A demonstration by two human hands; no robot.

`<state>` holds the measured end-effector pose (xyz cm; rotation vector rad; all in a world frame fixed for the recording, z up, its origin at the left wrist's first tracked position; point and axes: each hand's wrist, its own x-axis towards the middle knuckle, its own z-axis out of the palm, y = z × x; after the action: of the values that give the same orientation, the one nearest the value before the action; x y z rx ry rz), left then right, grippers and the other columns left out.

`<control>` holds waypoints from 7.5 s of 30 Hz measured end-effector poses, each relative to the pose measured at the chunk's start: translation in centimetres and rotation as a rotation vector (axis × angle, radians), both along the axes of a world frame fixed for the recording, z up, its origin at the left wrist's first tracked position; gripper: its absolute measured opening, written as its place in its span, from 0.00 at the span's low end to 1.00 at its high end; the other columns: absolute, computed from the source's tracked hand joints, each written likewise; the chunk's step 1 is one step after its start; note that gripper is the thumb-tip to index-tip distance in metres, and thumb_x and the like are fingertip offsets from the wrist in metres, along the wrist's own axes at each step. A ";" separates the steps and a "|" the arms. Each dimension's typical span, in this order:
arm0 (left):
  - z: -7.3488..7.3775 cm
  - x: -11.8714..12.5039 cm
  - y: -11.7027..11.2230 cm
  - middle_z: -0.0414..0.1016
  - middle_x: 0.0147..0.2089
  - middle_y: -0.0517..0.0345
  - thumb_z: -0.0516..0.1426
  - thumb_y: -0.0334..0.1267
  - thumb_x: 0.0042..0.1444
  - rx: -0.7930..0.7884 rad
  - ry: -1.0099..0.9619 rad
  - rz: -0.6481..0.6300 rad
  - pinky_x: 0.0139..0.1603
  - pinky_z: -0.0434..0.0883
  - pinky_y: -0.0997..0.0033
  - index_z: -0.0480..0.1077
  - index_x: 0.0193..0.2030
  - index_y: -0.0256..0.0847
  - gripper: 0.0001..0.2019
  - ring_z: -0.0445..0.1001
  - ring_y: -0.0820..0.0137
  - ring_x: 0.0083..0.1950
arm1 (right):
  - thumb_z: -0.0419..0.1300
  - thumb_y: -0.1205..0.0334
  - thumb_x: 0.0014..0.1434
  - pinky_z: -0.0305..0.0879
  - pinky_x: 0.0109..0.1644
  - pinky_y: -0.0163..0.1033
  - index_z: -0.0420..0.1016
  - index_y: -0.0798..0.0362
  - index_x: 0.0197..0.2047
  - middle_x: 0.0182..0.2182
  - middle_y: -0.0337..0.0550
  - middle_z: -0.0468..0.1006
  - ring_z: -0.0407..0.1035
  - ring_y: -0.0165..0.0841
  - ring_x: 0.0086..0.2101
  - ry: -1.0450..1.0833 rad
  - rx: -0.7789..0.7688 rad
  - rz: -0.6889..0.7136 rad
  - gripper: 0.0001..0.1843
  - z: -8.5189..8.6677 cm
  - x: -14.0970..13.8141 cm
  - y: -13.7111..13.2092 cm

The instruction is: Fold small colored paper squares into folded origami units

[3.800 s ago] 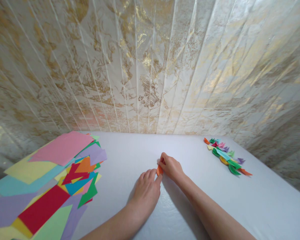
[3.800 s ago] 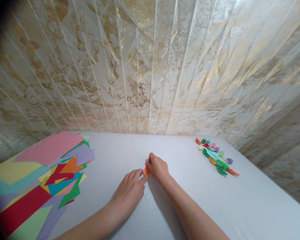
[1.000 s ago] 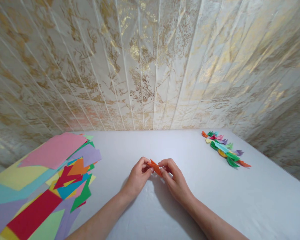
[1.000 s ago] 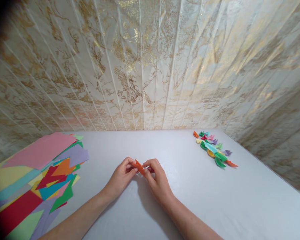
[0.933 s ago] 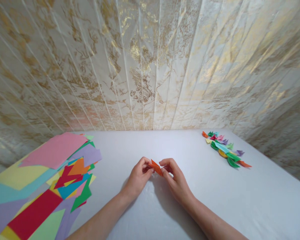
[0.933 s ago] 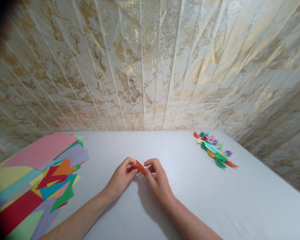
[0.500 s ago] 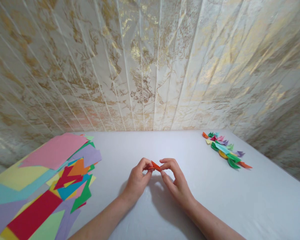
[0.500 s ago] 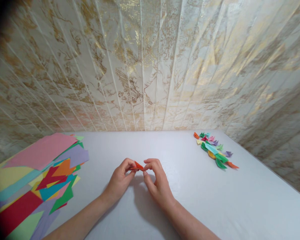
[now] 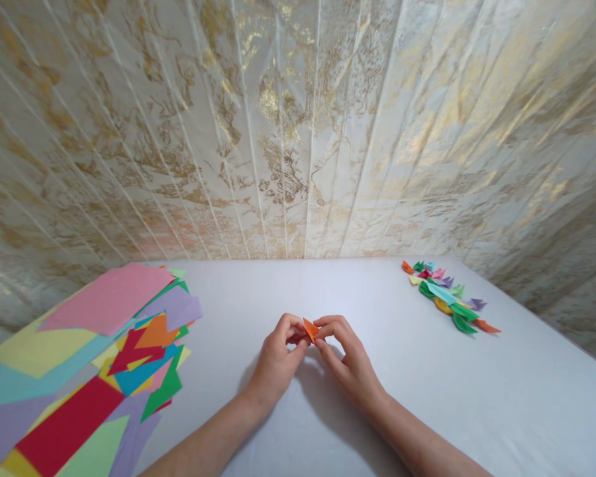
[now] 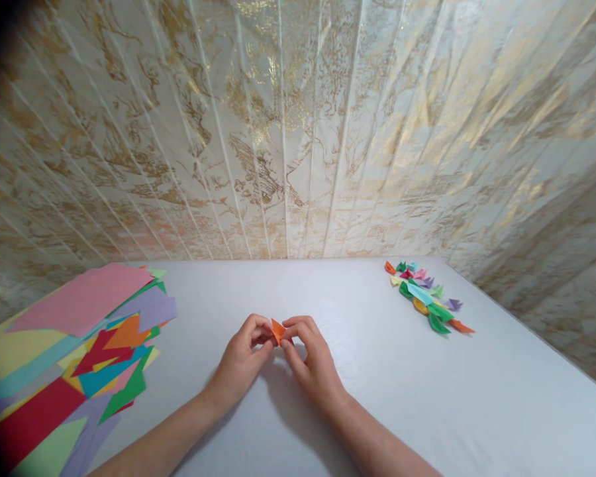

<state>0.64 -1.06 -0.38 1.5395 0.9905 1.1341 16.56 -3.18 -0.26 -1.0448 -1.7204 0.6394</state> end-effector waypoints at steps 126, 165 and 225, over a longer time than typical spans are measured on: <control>0.1 0.2 0.0 0.73 0.28 0.60 0.66 0.48 0.48 -0.523 -0.395 -0.149 0.40 0.68 0.71 0.68 0.30 0.37 0.17 0.71 0.72 0.32 | 0.55 0.39 0.61 0.48 0.30 0.34 0.61 0.53 0.30 0.25 0.33 0.61 0.51 0.26 0.26 0.178 -0.598 0.358 0.24 1.0 1.1 0.8; -0.4 0.1 0.2 0.67 0.22 0.64 0.62 0.53 0.51 -0.451 -0.213 -0.050 0.33 0.61 0.75 0.67 0.25 0.39 0.19 0.64 0.75 0.26 | 0.51 0.41 0.64 0.51 0.33 0.35 0.60 0.52 0.29 0.25 0.33 0.58 0.52 0.28 0.27 0.031 -0.527 0.261 0.23 0.6 0.3 0.4; -0.2 -0.5 -0.6 0.70 0.37 0.57 0.55 0.31 0.62 0.317 0.997 -0.021 0.42 0.64 0.65 0.66 0.31 0.41 0.07 0.69 0.65 0.41 | 0.54 0.67 0.61 0.53 0.34 0.34 0.72 0.53 0.31 0.31 0.40 0.74 0.66 0.30 0.30 -0.780 -0.346 -0.127 0.08 0.3 0.9 0.7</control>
<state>0.12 -1.61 -0.63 2.4494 1.4554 0.4606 17.50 -2.45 0.02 -1.7997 -2.2148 0.4816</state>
